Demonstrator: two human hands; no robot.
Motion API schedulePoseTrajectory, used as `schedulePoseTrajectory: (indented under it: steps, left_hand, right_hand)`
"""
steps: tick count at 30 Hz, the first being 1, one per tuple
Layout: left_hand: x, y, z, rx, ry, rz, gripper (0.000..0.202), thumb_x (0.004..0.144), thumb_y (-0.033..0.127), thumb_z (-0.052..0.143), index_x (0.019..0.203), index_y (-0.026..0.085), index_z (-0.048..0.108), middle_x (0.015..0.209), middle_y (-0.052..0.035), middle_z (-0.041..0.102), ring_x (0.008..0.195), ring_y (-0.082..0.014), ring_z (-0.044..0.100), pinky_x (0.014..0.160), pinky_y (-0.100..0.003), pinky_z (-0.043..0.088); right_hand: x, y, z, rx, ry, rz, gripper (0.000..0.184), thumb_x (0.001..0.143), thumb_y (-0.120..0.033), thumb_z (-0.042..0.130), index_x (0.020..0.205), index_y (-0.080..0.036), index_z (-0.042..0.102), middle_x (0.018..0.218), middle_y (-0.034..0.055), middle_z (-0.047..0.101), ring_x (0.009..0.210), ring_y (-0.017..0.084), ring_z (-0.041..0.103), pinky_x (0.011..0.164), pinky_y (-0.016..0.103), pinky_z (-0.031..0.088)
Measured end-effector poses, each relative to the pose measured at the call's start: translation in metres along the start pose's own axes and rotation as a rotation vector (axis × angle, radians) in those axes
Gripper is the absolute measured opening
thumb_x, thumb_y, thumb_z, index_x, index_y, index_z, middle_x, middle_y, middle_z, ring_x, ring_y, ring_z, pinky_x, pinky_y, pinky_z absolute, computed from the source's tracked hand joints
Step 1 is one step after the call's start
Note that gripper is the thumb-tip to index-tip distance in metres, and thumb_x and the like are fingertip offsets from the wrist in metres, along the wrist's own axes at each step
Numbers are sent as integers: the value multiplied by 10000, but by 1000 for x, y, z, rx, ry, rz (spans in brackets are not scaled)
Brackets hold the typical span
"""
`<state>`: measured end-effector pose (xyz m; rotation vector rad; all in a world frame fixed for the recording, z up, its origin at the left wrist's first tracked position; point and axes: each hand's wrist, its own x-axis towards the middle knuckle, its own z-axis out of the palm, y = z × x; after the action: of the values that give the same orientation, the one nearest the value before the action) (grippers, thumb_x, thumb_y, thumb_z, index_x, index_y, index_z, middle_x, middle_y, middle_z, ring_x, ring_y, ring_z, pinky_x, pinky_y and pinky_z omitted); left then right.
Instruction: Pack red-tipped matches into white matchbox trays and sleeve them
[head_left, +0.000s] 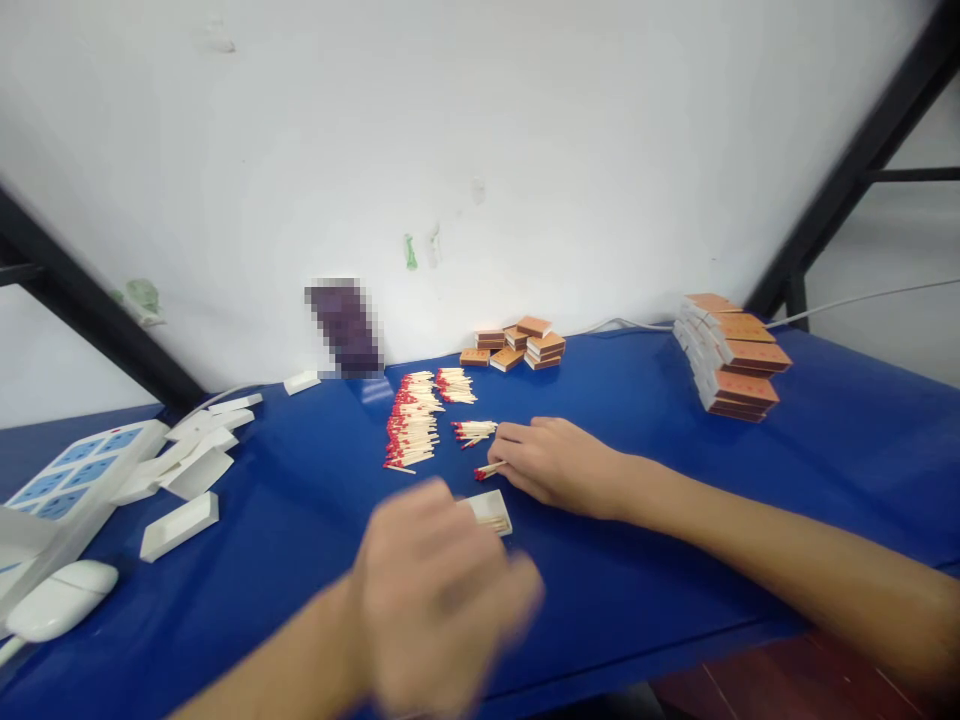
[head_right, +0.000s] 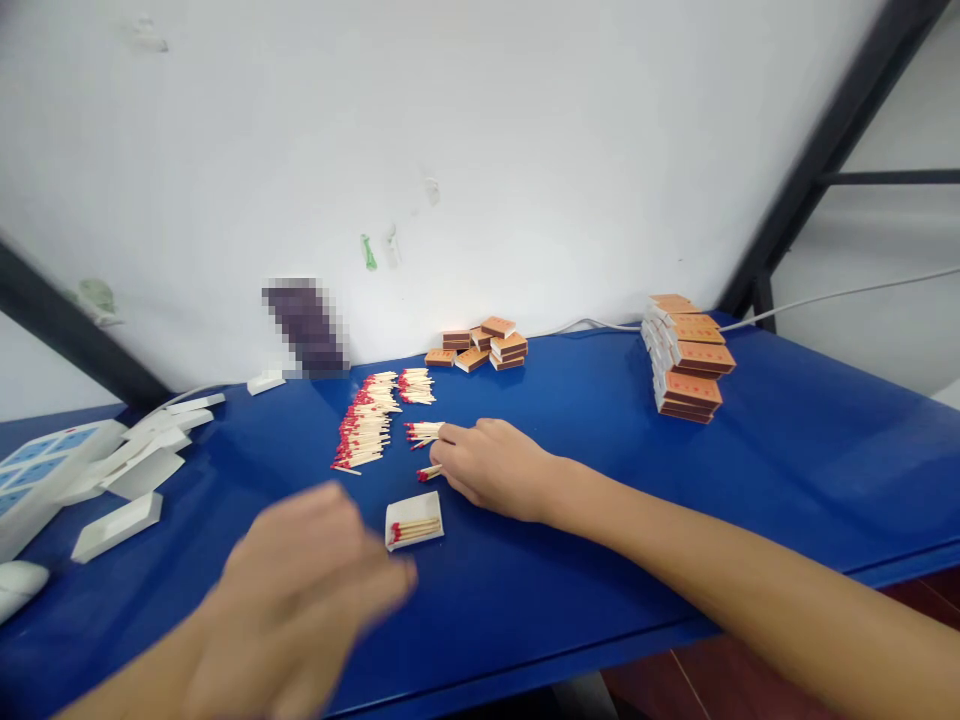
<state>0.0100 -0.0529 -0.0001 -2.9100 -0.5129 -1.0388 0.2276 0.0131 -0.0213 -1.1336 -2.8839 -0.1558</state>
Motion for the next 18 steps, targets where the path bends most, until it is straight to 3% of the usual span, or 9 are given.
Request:
schedulePoseTrajectory:
  steps: [1,2,4,6,11,18]
  left_hand:
    - [2,-23,7,25,128,68,259,912,128,412,873,237,644,641,-14,619,556,-154,556,524,-306,447]
    - [2,-44,12,53,158,34,277,887,70,395,870,211,633,669,-18,636,570,-146,557,538,-302,442]
    - [-2,-78,20,82,129,32,271,858,43,391,839,176,626,667,-22,628,562,-136,536,534,-292,426]
    - [-11,-95,25,133,82,45,262,847,45,399,825,163,632,658,-27,618,564,-140,526,538,-293,423]
    - [-26,-97,26,147,27,-40,244,857,71,415,827,158,641,714,-34,653,606,-147,556,584,-295,450]
    - [-19,-86,26,17,-20,-152,274,877,91,389,861,153,655,739,-35,656,648,-151,571,622,-295,461]
  right_hand:
    - [0,0,1,-1,2,-4,227,1010,-224,408,1028,-153,623,1039,87,651,752,175,619,642,305,347]
    - [0,0,1,-1,-1,-6,226,1008,-220,409,1028,-150,623,1030,85,653,747,173,620,641,304,347]
    - [1,0,0,11,-4,-1,218,1003,-216,420,1025,-146,626,1023,82,658,755,174,622,640,301,346]
    - [1,1,-1,50,0,7,211,999,-229,438,1002,-152,635,1016,75,663,769,175,624,633,296,343]
    - [0,6,1,217,23,39,154,953,-214,509,950,-173,657,962,53,682,758,165,611,624,282,347]
    - [1,10,12,269,104,17,129,857,-123,540,898,-171,652,887,37,675,713,146,570,617,257,325]
